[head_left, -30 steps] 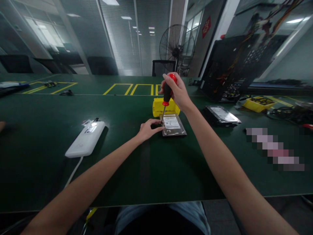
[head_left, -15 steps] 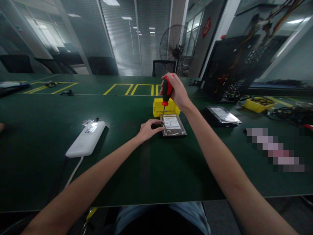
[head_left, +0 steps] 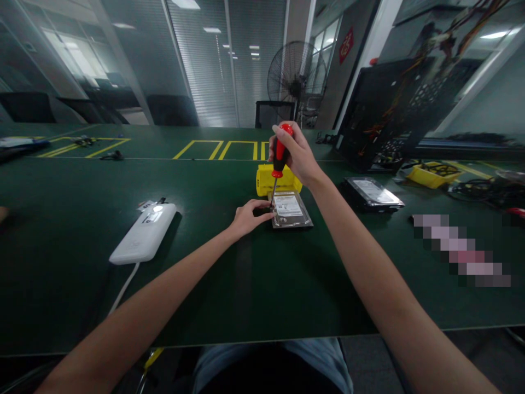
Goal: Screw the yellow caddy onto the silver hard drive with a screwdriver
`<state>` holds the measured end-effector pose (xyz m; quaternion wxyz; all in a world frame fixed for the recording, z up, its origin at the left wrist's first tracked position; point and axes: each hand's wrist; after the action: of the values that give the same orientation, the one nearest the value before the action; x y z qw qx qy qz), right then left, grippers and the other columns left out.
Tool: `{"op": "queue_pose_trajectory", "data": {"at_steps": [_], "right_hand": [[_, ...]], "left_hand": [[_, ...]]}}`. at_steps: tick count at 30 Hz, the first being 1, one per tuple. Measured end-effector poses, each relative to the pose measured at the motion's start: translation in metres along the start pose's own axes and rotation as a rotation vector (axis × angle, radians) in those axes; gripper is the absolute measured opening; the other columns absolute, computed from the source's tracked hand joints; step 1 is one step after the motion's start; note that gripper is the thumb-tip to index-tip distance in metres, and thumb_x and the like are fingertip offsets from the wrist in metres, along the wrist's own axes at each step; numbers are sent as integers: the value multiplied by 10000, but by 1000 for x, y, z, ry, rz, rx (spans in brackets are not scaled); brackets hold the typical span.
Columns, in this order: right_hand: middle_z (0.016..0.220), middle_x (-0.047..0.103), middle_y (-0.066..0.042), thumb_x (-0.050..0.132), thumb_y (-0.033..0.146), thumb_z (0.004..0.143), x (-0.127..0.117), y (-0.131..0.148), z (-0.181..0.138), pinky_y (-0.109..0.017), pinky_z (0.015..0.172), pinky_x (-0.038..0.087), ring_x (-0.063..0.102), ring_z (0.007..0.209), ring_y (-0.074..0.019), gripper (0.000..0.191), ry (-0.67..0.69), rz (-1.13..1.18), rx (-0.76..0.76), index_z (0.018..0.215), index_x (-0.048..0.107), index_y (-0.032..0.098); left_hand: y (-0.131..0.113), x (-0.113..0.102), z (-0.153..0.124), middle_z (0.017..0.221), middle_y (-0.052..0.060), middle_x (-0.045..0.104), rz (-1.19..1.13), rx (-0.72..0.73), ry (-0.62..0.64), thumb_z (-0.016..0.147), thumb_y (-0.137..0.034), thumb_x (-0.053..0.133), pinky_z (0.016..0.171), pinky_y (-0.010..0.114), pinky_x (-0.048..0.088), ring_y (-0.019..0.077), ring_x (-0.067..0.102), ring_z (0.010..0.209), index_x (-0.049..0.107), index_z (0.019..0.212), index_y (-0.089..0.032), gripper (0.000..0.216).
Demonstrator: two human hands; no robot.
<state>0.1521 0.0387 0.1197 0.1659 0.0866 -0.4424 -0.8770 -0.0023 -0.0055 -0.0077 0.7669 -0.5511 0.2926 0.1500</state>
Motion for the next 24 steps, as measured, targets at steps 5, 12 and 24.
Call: {"op": "queue_pose_trajectory", "data": {"at_steps": [5, 12, 24], "right_hand": [[757, 536, 20, 576, 592, 758, 1, 5, -1, -288, 650, 506, 546, 643, -111, 427, 3, 6, 28, 1027, 489, 272], [769, 530, 14, 493, 640, 783, -4, -7, 4, -275, 629, 499, 543, 652, -108, 438, -4, 37, 34, 1012, 493, 267], [765, 500, 28, 622, 580, 724, 2, 0, 0, -274, 648, 509, 524, 643, -102, 479, -46, -40, 8, 1050, 446, 277]], "left_hand": [[0, -1, 0, 1231, 53, 585, 7, -11, 7, 773, -483, 630, 1017, 438, 391, 228, 558, 1116, 602, 1150, -237, 451], [-3, -4, -1, 1239, 60, 575, 18, -14, 24, 770, -515, 619, 994, 437, 416, 242, 553, 1119, 602, 1157, -235, 478], [3, 0, 1, 1234, 57, 582, 13, 4, 5, 768, -506, 626, 1001, 435, 404, 231, 558, 1109, 602, 1152, -230, 474]]}}
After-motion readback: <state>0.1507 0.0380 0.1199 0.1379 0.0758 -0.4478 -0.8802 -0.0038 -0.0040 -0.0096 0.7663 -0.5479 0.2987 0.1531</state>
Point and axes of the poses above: each hand's wrist, its own z-axis towards the middle knuckle, its own x-axis out of the palm, y = z × x
